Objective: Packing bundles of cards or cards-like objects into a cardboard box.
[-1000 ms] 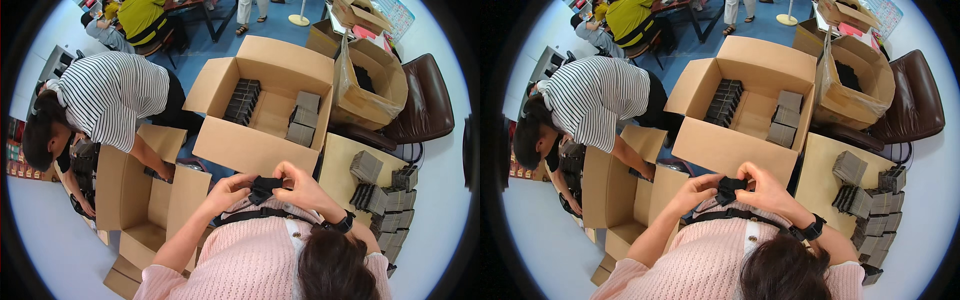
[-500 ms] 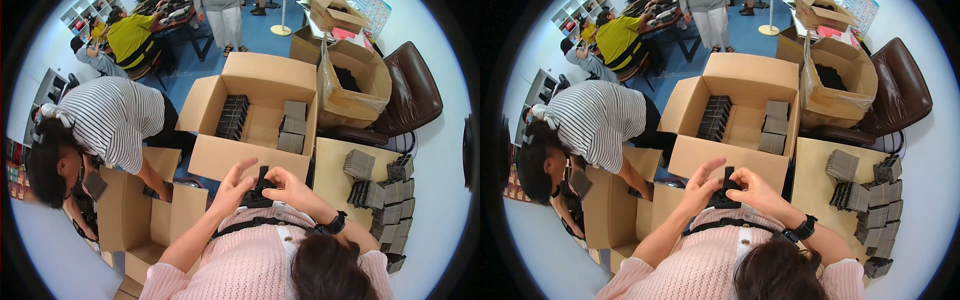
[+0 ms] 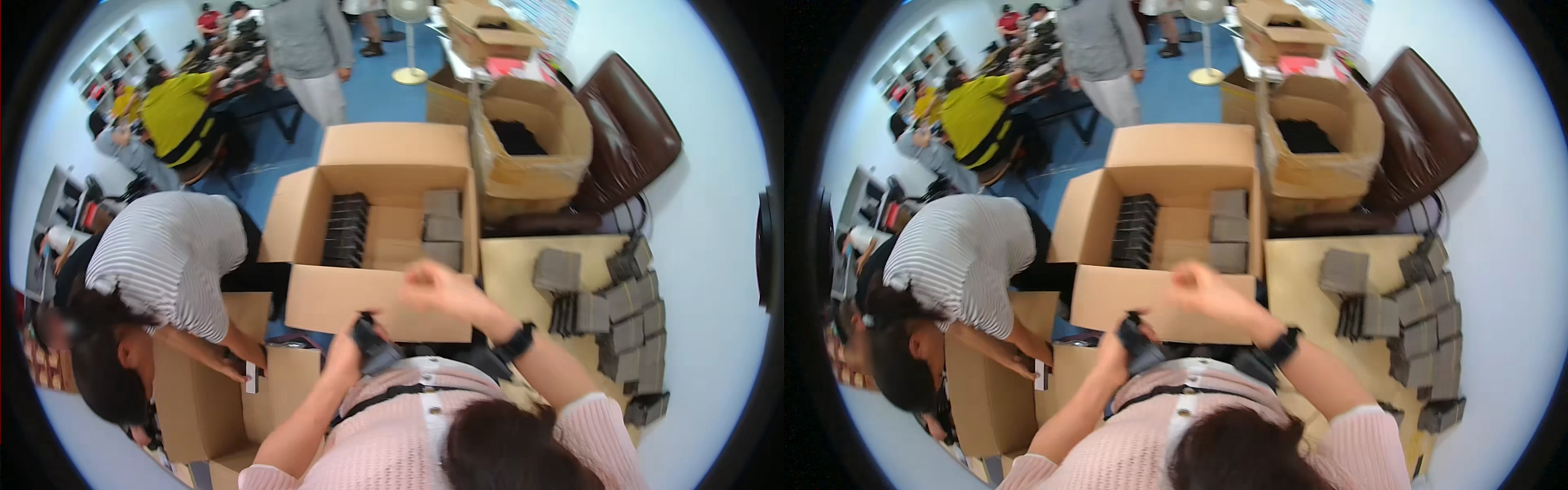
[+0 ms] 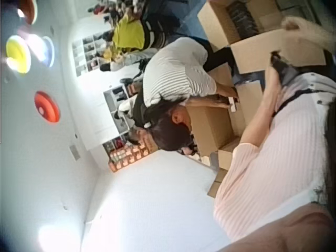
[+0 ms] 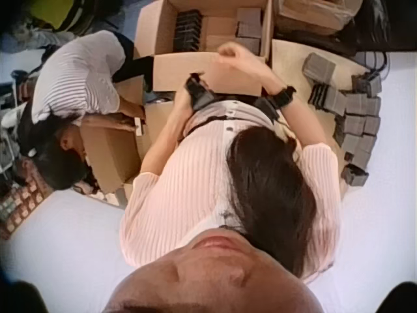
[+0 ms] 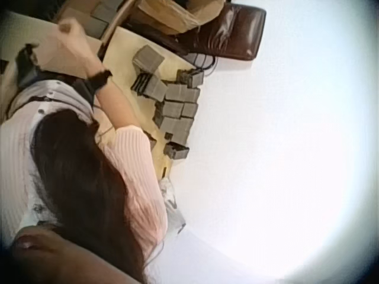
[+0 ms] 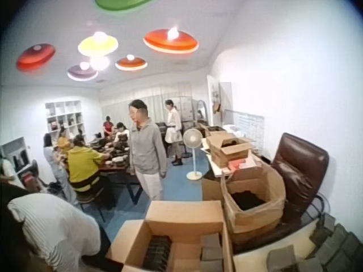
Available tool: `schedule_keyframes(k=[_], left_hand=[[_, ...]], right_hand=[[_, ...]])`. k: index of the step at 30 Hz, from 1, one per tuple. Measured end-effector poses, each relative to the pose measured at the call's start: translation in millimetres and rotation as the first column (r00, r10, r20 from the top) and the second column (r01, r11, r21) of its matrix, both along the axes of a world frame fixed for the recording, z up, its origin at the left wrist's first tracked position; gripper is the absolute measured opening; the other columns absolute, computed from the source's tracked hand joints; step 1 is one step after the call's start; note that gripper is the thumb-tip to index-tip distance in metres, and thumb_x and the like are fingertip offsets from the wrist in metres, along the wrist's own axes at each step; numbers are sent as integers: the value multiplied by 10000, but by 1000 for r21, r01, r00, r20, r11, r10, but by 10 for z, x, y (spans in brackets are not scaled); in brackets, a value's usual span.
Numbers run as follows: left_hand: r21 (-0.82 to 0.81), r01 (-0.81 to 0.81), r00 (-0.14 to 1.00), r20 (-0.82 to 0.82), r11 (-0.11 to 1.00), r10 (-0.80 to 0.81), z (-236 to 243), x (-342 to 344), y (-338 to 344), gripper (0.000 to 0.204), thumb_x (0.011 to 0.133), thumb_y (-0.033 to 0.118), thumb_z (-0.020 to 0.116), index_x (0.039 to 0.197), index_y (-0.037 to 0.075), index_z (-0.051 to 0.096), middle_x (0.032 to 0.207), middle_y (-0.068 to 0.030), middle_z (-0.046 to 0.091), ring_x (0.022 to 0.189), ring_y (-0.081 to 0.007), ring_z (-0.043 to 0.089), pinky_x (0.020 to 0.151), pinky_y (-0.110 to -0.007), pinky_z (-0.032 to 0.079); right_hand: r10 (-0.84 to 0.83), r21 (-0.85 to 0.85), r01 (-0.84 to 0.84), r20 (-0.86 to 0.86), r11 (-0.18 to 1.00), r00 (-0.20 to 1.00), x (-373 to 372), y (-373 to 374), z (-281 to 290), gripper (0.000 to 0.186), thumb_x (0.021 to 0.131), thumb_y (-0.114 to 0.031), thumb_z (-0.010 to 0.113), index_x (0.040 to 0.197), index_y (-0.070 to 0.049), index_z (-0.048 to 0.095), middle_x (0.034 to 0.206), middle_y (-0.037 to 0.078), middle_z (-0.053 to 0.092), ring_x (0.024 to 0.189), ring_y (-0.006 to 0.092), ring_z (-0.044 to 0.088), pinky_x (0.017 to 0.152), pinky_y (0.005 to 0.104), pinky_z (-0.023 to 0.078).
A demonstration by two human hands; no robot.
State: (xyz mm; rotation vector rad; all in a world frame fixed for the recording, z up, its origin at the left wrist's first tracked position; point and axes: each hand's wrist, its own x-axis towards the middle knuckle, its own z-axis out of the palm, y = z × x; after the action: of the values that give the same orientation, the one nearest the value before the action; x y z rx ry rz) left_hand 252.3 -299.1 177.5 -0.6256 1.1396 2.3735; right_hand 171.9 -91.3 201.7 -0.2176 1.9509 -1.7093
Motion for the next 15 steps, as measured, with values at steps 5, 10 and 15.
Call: schedule_keyframes(k=[5,10,15], left_hand=[[299,-41,998,-26,953,51,321,-199,223,348,935,367,438,901,38,549,693,-66,492,730,-240,546,792,-466,475],[113,223,945,-267,968,-186,821,-475,355,479,952,425,396,776,4,542,670,-76,485,705,-255,562,701,-390,444],[-412,75,811,-504,908,-296,1086,-576,527,124,839,91,600,873,-24,634,714,-61,573,650,-144,567,610,-270,452]], right_hand=[[-368,-276,341,-54,899,928,-849,-201,-56,331,871,-257,657,1055,7,580,953,58,626,825,115,586,712,269,486],[-329,-70,328,-384,942,863,-1163,-457,152,230,815,-184,651,929,13,615,877,126,642,815,196,624,700,345,503],[116,419,430,-810,800,574,-1129,-719,167,132,815,-158,598,824,-30,628,866,124,639,864,262,625,707,415,483]])
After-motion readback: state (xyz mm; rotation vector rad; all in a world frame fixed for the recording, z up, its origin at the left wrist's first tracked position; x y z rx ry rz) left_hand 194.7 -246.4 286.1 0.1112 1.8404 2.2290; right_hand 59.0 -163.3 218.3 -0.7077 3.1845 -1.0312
